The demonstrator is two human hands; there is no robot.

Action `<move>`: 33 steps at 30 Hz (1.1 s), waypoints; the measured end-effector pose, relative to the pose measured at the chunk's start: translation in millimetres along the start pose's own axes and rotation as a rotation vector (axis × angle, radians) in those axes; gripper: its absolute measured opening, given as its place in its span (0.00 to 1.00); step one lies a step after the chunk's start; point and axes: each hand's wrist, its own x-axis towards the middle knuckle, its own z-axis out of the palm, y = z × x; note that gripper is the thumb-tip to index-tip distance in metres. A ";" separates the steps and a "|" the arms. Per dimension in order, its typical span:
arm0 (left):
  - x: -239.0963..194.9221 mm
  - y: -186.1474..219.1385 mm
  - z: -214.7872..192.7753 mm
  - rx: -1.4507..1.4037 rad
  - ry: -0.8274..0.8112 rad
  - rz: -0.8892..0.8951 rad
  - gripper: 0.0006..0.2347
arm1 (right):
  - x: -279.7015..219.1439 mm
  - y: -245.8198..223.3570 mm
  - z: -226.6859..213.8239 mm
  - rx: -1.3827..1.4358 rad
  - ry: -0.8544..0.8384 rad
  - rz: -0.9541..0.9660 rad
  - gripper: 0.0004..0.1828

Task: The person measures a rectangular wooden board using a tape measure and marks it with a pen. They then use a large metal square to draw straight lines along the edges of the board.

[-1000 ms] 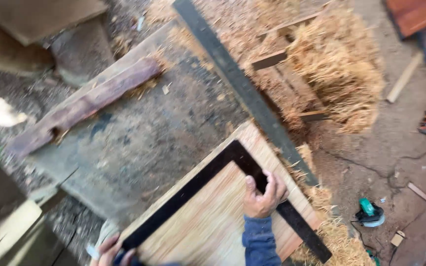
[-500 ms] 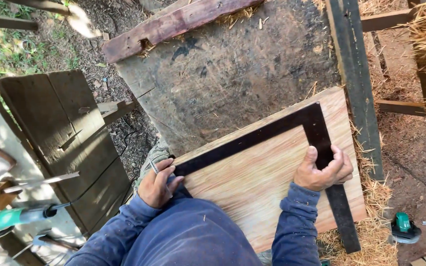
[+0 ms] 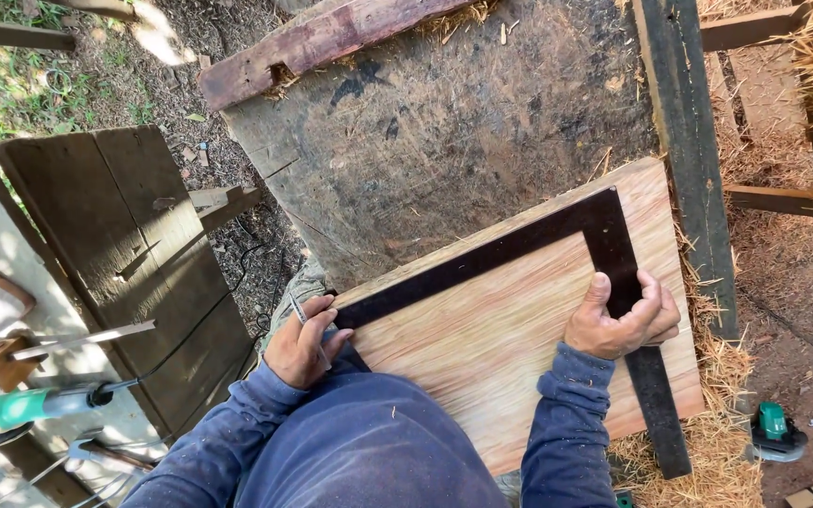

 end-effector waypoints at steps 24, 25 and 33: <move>-10.7 -10.8 15.9 -0.008 0.090 -0.034 0.21 | 3.4 -10.2 0.1 -0.020 0.045 -0.034 0.32; -12.6 -16.0 19.2 -0.014 0.090 -0.030 0.21 | 3.2 -9.5 0.9 -0.017 0.048 -0.021 0.32; -27.1 -35.9 41.6 -0.015 0.151 -0.008 0.20 | 3.0 -6.6 3.0 -0.032 0.073 -0.012 0.33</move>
